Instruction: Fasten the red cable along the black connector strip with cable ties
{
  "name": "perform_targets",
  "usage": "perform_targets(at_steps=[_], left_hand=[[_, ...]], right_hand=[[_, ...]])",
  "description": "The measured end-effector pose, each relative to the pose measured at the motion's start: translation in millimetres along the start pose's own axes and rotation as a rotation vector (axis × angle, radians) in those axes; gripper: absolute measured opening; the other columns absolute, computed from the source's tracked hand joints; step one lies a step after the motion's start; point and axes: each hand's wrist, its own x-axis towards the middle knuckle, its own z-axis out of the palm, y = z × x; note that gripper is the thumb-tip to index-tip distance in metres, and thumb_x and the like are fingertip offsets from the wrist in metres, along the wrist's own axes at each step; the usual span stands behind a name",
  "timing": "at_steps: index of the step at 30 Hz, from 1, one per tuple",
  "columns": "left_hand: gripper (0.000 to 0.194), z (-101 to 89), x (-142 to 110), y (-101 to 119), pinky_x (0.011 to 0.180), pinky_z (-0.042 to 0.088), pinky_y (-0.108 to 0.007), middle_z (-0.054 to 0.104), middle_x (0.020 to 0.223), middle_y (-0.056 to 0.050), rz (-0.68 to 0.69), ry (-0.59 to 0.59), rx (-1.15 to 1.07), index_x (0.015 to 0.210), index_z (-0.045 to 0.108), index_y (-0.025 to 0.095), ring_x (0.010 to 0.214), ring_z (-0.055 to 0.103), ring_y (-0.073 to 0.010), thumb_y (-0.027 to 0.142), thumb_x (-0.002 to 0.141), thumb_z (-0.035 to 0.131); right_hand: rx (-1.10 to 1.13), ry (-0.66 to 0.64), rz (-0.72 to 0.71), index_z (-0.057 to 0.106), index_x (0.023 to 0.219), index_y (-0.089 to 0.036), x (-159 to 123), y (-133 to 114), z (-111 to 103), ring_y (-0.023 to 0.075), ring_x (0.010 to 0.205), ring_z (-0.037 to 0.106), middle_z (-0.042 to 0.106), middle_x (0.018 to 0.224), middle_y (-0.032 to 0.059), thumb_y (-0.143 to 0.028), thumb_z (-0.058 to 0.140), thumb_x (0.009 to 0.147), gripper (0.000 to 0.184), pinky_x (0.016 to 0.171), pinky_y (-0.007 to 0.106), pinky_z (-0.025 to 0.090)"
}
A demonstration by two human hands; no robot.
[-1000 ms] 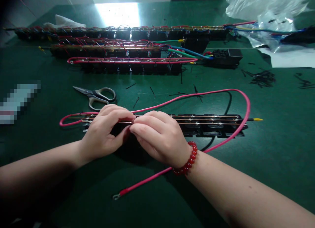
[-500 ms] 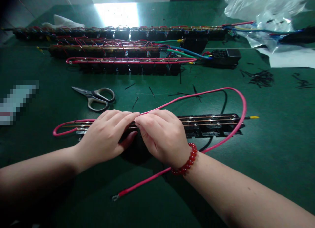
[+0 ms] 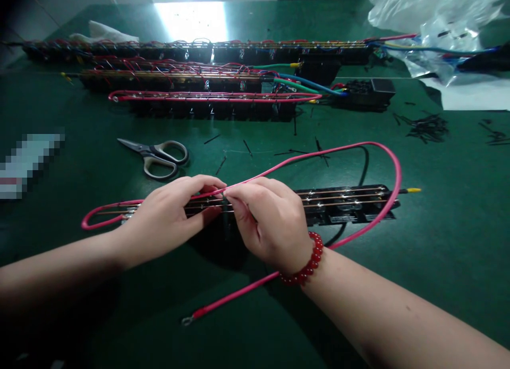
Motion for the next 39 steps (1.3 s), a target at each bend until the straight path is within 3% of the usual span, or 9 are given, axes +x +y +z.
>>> perform_targets(at_steps=[8,19,27,39], left_hand=[[0.028,4.7,-2.8,0.1,0.081,0.05,-0.037,0.071,0.109,-0.004,0.05,0.049,0.095,0.118,0.057,0.023,0.097,0.065,-0.023,0.027,0.09,0.055],[0.027,5.1,-2.3,-0.9,0.083,0.05,-0.036,0.07,0.11,-0.004,0.073,0.043,0.107,0.118,0.057,0.023,0.097,0.065,-0.0224,0.028,0.092,0.054],[0.028,4.8,-2.0,-2.1,0.082,0.05,-0.037,0.07,0.109,-0.004,0.071,0.031,0.096,0.119,0.056,0.022,0.097,0.065,-0.0232,0.03,0.092,0.056],[0.029,4.3,-1.9,-2.0,0.079,0.049,-0.037,0.07,0.105,-0.003,0.04,0.007,0.093,0.119,0.054,0.023,0.094,0.065,-0.0232,0.029,0.091,0.055]], right_hand=[[-0.029,-0.018,0.053,0.063,0.1,-0.021,-1.8,-2.2,-0.7,0.0184,0.086,0.072,0.075,0.093,0.0039,-0.013,0.057,0.09,0.013,0.08,0.032,0.059],[0.046,0.032,-0.016,0.058,0.107,-0.026,-3.0,1.8,2.2,0.0173,0.085,0.072,0.076,0.097,0.0018,-0.01,0.058,0.087,0.026,0.075,0.031,0.059],[0.093,-0.121,-0.133,0.059,0.099,-0.021,2.0,3.9,1.0,0.0176,0.079,0.07,0.074,0.086,0.0042,-0.01,0.057,0.087,0.016,0.071,0.031,0.057],[0.099,-0.026,-0.107,0.056,0.103,-0.022,0.9,3.7,-0.8,0.018,0.076,0.069,0.073,0.085,0.0042,-0.007,0.057,0.086,0.023,0.069,0.032,0.056]])
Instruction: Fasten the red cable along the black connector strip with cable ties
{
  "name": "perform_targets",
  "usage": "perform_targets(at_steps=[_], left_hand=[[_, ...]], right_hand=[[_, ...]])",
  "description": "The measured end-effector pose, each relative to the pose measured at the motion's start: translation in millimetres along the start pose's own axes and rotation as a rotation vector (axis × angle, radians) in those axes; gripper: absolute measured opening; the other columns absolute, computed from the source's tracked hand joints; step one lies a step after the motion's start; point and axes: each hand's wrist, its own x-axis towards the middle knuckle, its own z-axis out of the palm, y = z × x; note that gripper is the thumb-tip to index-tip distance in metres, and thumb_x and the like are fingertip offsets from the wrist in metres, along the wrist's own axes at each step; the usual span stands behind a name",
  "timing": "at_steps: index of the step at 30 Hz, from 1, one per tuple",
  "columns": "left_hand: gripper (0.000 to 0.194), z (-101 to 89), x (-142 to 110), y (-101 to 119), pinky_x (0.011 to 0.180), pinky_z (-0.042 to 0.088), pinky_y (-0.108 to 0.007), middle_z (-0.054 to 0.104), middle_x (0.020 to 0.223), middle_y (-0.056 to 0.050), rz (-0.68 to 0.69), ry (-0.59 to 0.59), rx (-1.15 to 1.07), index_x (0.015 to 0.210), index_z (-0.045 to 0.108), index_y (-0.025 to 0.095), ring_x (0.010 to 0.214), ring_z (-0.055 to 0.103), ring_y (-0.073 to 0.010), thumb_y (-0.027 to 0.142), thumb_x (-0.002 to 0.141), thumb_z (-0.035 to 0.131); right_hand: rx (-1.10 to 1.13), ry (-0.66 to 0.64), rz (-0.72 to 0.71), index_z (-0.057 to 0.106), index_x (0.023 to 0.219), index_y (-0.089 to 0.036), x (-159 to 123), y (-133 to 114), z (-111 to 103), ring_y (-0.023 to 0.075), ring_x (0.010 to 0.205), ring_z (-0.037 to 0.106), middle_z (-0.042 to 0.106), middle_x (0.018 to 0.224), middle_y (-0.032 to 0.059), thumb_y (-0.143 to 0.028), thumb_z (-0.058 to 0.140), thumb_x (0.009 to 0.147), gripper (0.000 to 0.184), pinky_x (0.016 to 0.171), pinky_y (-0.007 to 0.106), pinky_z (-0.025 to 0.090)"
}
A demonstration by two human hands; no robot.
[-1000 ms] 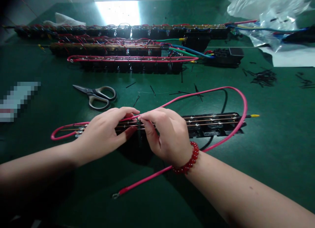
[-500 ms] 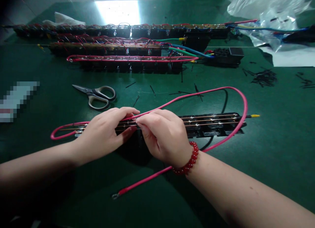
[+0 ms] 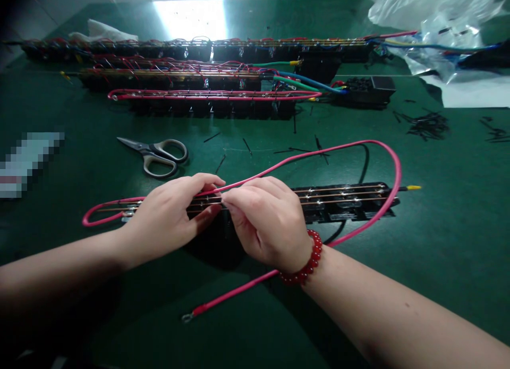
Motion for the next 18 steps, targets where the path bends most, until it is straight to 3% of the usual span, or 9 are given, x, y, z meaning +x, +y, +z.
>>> perform_targets(at_steps=[5,11,18], left_hand=[[0.029,-0.7,0.5,0.4,0.08,0.049,-0.037,0.07,0.106,-0.003,-0.002,-0.005,-0.009,0.119,0.054,0.023,0.095,0.066,-0.0235,0.031,0.091,0.055],[0.031,-2.0,0.2,2.0,0.085,0.05,-0.039,0.069,0.112,-0.007,-0.02,-0.009,-0.023,0.121,0.054,0.02,0.101,0.065,-0.0254,0.027,0.09,0.053],[0.036,-2.5,1.1,2.3,0.089,0.05,-0.041,0.069,0.116,-0.005,-0.018,-0.019,-0.014,0.125,0.055,0.022,0.106,0.064,-0.025,0.025,0.09,0.053]], right_hand=[[-0.02,-0.034,-0.006,0.059,0.099,-0.019,1.8,0.3,1.5,0.0179,0.078,0.068,0.073,0.085,0.0054,-0.007,0.058,0.086,0.018,0.07,0.031,0.054],[-0.14,-0.244,-0.077,0.064,0.089,-0.015,4.2,1.4,4.2,0.0218,0.083,0.065,0.074,0.088,0.0076,-0.012,0.058,0.088,0.007,0.077,0.037,0.053],[-0.169,-0.257,-0.112,0.066,0.084,-0.014,3.6,1.7,5.4,0.0224,0.084,0.064,0.074,0.089,0.0078,-0.014,0.058,0.088,0.009,0.077,0.038,0.053]])
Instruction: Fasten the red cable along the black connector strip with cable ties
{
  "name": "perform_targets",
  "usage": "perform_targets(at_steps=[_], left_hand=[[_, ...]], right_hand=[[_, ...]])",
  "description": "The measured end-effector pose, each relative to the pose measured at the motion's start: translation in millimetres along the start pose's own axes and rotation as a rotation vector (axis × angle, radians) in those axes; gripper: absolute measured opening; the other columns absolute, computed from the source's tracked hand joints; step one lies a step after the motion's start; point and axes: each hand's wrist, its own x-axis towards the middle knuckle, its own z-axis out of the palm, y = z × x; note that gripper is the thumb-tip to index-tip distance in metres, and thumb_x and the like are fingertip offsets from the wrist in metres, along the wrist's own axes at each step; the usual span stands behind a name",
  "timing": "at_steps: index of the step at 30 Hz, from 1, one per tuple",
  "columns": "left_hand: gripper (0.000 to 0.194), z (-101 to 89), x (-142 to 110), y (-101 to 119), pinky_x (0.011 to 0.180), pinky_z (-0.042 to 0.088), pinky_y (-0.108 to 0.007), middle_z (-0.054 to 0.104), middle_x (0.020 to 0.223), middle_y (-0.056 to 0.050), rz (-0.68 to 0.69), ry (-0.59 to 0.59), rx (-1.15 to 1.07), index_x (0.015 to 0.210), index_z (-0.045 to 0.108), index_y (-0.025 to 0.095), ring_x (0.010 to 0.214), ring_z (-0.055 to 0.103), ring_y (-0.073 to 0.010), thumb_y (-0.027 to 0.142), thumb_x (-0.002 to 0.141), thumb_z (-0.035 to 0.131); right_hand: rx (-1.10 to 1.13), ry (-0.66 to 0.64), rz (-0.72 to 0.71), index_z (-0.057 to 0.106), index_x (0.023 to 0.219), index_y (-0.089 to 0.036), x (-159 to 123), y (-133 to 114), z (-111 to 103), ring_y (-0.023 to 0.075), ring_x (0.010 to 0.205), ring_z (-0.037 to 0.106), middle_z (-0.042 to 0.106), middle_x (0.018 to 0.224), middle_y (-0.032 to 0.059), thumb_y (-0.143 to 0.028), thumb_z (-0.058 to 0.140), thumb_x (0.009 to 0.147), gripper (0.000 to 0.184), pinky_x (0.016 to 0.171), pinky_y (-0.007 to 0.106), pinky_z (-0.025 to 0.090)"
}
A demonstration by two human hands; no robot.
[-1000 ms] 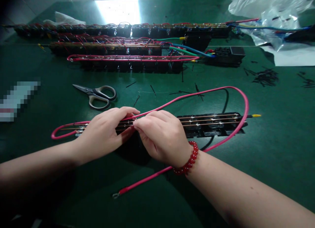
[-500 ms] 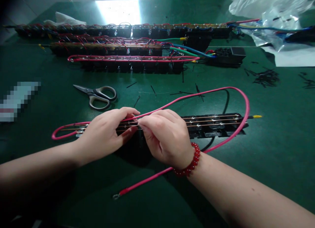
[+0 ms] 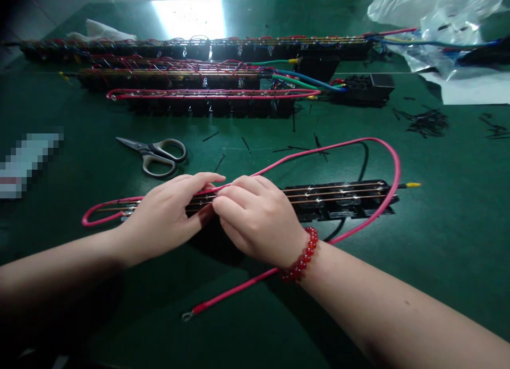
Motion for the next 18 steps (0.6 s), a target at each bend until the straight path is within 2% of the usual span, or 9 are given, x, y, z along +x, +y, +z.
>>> perform_targets(at_steps=[10,18], left_hand=[[0.031,-0.1,0.4,0.9,0.089,0.05,-0.04,0.07,0.115,-0.003,-0.012,0.007,-0.016,0.121,0.057,0.023,0.105,0.064,-0.0237,0.025,0.09,0.052],[0.031,-5.7,2.9,1.1,0.093,0.048,-0.037,0.069,0.116,0.002,-0.06,-0.053,-0.19,0.119,0.056,0.026,0.106,0.063,-0.0198,0.024,0.089,0.056]], right_hand=[[-0.003,0.058,0.018,0.065,0.076,-0.017,0.2,-1.6,-0.8,0.0206,0.083,0.064,0.075,0.086,0.0065,-0.013,0.062,0.082,0.008,0.076,0.036,0.052],[0.034,0.021,0.01,0.065,0.079,-0.017,-0.2,-0.2,-0.3,0.0204,0.084,0.064,0.074,0.087,0.0068,-0.013,0.061,0.084,0.008,0.077,0.036,0.052]])
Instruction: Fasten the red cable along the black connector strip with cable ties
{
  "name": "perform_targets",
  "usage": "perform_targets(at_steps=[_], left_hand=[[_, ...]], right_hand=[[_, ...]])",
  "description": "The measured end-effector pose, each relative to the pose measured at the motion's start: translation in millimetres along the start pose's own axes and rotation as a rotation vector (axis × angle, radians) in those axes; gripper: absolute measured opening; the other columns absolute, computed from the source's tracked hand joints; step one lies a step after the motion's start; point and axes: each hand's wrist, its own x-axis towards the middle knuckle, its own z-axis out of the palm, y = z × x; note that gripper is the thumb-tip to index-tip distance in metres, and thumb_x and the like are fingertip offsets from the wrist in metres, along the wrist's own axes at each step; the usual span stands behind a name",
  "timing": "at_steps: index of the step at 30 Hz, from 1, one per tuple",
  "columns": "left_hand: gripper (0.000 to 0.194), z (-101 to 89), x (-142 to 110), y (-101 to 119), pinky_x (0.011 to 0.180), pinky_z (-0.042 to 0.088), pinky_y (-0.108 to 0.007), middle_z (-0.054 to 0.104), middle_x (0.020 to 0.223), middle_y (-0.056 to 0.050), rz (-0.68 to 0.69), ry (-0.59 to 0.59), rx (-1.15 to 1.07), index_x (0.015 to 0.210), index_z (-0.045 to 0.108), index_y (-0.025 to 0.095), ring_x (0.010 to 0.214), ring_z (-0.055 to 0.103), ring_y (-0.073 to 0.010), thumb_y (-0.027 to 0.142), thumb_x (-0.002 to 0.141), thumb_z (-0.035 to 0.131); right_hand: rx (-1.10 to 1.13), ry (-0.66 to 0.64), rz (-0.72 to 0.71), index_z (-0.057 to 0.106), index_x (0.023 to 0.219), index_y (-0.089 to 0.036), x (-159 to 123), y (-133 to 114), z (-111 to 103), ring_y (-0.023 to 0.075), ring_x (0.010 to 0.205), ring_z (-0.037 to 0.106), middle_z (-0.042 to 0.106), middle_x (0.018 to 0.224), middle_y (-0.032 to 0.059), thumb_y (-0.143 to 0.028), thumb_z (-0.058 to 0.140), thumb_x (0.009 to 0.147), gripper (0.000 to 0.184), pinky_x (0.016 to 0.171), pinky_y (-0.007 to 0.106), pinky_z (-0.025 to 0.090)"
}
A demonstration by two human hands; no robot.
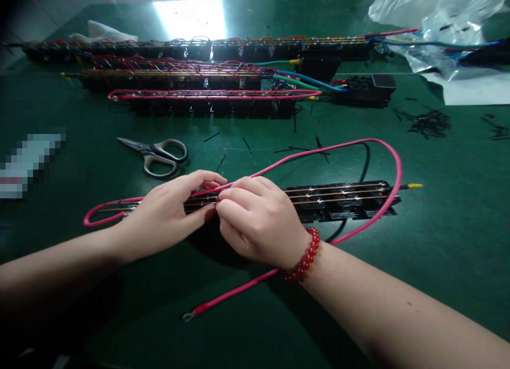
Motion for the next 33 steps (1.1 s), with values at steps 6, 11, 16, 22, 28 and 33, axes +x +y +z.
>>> perform_targets(at_steps=[6,11,16,22,28,33], left_hand=[[0.034,0.0,-0.3,-3.1,0.096,0.048,-0.037,0.069,0.112,0.002,-0.069,0.036,-0.147,0.126,0.05,0.027,0.107,0.063,-0.0183,0.025,0.092,0.053],[0.033,2.5,0.8,-6.4,0.095,0.05,-0.034,0.07,0.114,0.002,-0.073,0.08,-0.207,0.127,0.047,0.028,0.108,0.064,-0.0165,0.024,0.094,0.05],[0.033,4.1,1.2,-7.3,0.095,0.051,-0.034,0.071,0.112,0.002,-0.074,0.096,-0.202,0.127,0.048,0.028,0.108,0.065,-0.0167,0.023,0.094,0.051],[0.035,3.0,0.2,-5.8,0.095,0.051,-0.035,0.072,0.112,0.002,-0.063,0.106,-0.159,0.125,0.049,0.028,0.11,0.066,-0.017,0.017,0.092,0.052],[0.035,3.4,-0.4,-5.3,0.093,0.051,-0.035,0.072,0.112,0.003,-0.05,0.1,-0.102,0.123,0.051,0.029,0.107,0.066,-0.017,0.016,0.091,0.052],[0.034,3.5,-0.8,-3.9,0.094,0.051,-0.035,0.072,0.112,0.003,-0.031,0.103,-0.081,0.123,0.051,0.028,0.107,0.066,-0.0166,0.017,0.091,0.053]], right_hand=[[0.006,-0.001,0.0,0.066,0.088,-0.016,-2.1,2.0,0.2,0.0206,0.085,0.064,0.075,0.091,0.0067,-0.013,0.061,0.085,0.007,0.078,0.036,0.052],[-0.021,-0.013,0.0,0.067,0.092,-0.015,-1.7,1.1,-0.8,0.0212,0.087,0.064,0.075,0.092,0.0061,-0.014,0.061,0.087,0.008,0.08,0.037,0.052],[-0.075,-0.031,0.011,0.067,0.094,-0.014,-0.6,-1.7,-1.5,0.0229,0.093,0.064,0.075,0.096,0.0072,-0.015,0.057,0.09,0.011,0.082,0.039,0.05],[-0.129,-0.035,0.034,0.066,0.097,-0.016,0.8,-2.1,-0.8,0.0245,0.099,0.063,0.074,0.102,0.0091,-0.016,0.054,0.092,0.014,0.085,0.04,0.05],[-0.138,-0.068,0.046,0.066,0.097,-0.014,1.6,-1.4,-0.2,0.0248,0.095,0.064,0.073,0.099,0.0098,-0.016,0.05,0.093,0.017,0.084,0.04,0.052],[-0.13,-0.073,0.03,0.066,0.096,-0.014,1.1,0.0,0.2,0.0245,0.096,0.063,0.073,0.101,0.009,-0.017,0.05,0.093,0.016,0.084,0.039,0.052]])
